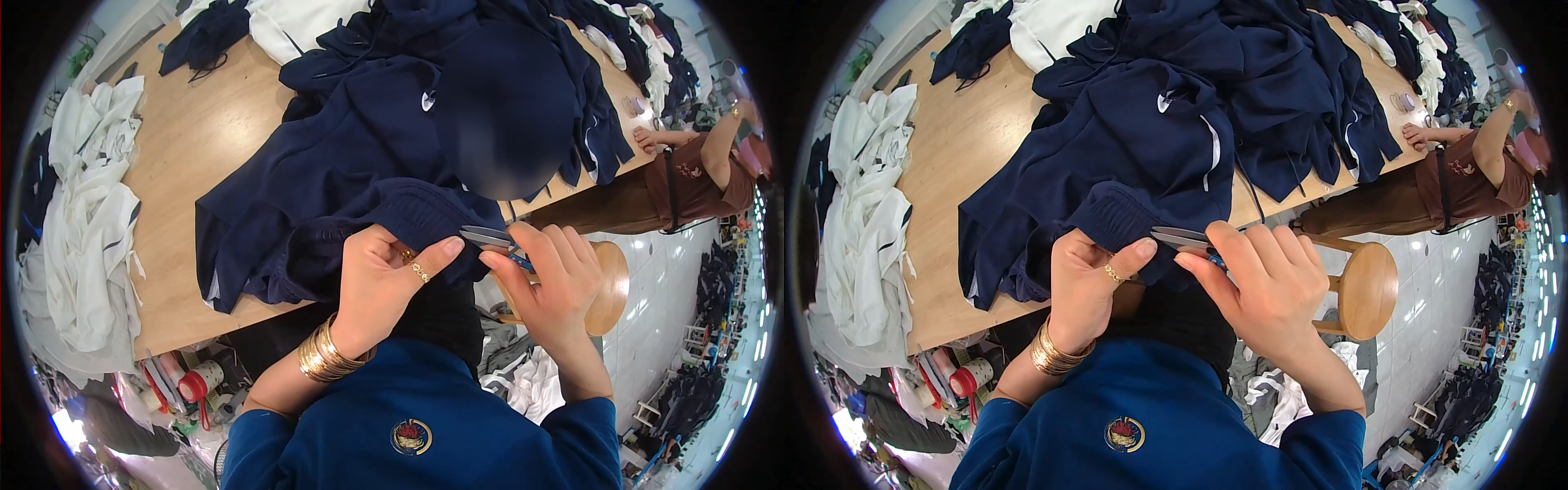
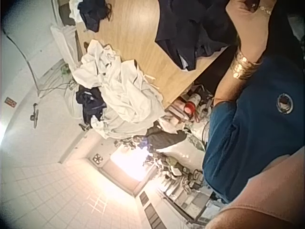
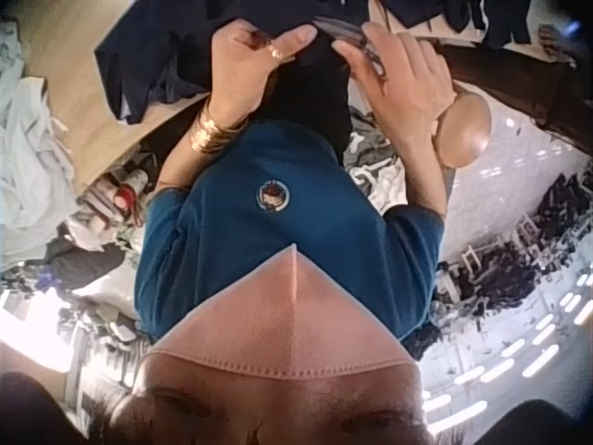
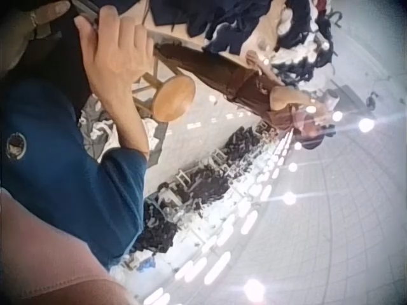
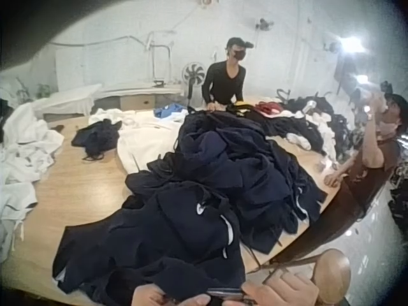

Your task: Trimming loose threads from navy blue garments using thread nippers.

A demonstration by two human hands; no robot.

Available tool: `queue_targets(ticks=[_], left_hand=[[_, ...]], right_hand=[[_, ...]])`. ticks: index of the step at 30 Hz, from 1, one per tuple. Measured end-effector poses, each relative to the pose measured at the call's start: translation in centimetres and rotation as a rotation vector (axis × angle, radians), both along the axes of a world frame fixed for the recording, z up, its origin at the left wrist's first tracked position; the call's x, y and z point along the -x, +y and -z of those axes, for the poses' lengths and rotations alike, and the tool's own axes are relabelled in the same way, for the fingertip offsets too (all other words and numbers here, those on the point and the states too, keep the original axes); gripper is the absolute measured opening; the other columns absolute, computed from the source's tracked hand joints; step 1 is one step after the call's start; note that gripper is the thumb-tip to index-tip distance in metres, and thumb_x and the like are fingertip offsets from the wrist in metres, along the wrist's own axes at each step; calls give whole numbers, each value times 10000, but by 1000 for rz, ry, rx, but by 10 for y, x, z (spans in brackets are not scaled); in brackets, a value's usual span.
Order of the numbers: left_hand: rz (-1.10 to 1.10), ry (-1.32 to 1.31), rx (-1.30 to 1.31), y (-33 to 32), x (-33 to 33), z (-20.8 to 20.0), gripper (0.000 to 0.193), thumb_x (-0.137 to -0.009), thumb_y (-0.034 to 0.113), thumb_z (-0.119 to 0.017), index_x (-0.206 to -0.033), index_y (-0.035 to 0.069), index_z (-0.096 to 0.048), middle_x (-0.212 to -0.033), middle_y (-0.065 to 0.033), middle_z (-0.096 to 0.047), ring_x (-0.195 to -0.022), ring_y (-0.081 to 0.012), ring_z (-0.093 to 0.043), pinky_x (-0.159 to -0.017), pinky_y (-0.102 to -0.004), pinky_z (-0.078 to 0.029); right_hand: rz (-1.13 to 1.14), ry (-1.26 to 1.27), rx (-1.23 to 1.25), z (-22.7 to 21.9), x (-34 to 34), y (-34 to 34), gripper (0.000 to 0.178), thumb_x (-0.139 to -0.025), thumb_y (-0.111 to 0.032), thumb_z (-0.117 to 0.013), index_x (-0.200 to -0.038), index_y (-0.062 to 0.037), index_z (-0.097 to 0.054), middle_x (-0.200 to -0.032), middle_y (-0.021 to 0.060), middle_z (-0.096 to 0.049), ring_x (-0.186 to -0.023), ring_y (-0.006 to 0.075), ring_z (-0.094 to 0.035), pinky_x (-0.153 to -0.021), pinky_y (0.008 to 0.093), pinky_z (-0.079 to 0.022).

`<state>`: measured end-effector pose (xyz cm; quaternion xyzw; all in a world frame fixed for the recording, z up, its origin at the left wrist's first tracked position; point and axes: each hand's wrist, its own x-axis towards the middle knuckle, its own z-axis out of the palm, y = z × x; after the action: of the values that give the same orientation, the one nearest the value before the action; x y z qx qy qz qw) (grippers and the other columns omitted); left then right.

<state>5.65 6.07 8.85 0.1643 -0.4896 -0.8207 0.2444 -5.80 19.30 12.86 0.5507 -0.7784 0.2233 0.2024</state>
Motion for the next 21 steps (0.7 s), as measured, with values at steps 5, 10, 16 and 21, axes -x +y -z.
queue_targets(ticks=[5,10,16,21], left_hand=[[14,-14,-23,0,0,0,113,-790,17,-671,-878,-26,-613,-824,-10,-618,-702,-41,-526,-635,-183,-426],[24,-6,1,-1,1,-1,110,-791,15,-670,-875,-27,-613,-817,-8,-618,-693,-38,-521,-623,-180,-422],[43,-20,33,-4,0,-1,106,-793,16,-668,-872,-25,-611,-810,-5,-612,-693,-37,-517,-620,-179,-420],[64,-33,64,-8,-3,-1,110,-792,17,-669,-874,-26,-611,-808,-6,-613,-695,-37,-518,-625,-179,-422]], right_hand=[[3,49,1,0,2,0,273,-689,-319,-726,-812,-101,-617,-601,-19,-478,-515,143,-437,-473,283,-299],[10,71,-36,-4,2,1,267,-683,-312,-727,-811,-104,-619,-609,-20,-482,-524,143,-436,-482,282,-300],[-3,81,-50,-8,3,0,258,-681,-304,-728,-805,-106,-616,-602,-20,-468,-532,144,-437,-489,285,-296],[-29,69,-59,-10,5,0,255,-684,-308,-725,-798,-109,-613,-590,-20,-448,-532,143,-440,-487,288,-290]])
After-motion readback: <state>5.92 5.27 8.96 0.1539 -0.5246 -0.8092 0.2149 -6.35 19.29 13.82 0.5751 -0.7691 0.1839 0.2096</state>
